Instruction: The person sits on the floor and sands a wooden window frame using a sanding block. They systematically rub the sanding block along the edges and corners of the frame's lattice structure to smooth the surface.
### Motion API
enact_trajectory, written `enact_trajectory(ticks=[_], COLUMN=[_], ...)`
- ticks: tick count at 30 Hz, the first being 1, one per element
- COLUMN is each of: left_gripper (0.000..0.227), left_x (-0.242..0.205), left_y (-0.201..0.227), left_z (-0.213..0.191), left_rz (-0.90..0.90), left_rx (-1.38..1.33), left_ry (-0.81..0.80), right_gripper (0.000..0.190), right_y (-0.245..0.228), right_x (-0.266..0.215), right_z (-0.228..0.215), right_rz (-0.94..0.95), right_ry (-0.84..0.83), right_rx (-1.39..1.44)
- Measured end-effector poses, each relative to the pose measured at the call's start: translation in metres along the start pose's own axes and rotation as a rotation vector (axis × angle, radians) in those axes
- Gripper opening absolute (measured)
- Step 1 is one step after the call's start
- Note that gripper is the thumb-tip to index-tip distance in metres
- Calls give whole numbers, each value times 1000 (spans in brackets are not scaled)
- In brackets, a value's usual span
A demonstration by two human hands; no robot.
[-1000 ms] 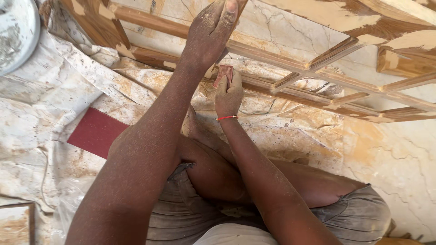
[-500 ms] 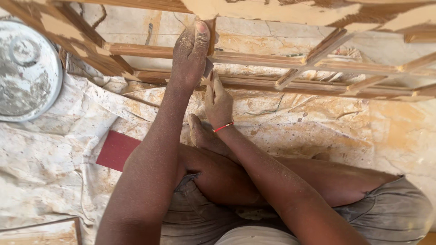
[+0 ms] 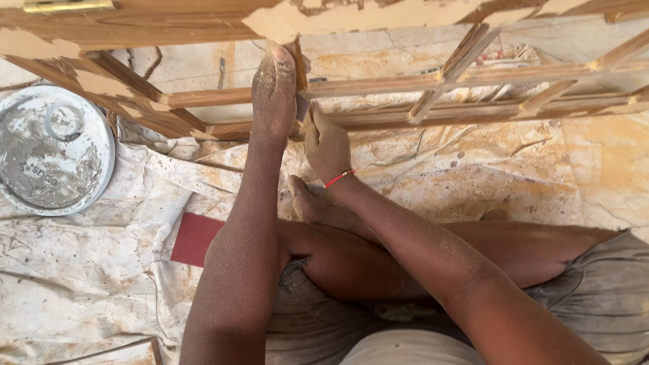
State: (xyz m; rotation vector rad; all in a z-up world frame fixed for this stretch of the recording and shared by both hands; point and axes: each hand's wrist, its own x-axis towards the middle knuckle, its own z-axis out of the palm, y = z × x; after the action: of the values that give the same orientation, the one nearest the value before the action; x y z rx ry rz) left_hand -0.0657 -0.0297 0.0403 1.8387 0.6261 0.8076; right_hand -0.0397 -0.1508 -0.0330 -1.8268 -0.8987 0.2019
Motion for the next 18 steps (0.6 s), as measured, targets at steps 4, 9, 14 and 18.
enact_trajectory(ticks=[4,9,14,18], left_gripper=[73,75,75,77], left_x=[-8,-9,-14,-1], left_y=[4,13,8,6], left_z=[-5,-2,-3,0], left_rz=[-84,-58,-77,-50], left_rx=[42,-51,-81,-6], left_ry=[3,-10,1,11], right_gripper=[42,43,50,50], right_y=[-1,-3,-4,-5], right_x=[-7,-6,-17,-9], right_z=[3,-4,1,1], right_rz=[-3,-39,51,-106], right_ry=[2,10,2,89], right_rx=[1,55,18,46])
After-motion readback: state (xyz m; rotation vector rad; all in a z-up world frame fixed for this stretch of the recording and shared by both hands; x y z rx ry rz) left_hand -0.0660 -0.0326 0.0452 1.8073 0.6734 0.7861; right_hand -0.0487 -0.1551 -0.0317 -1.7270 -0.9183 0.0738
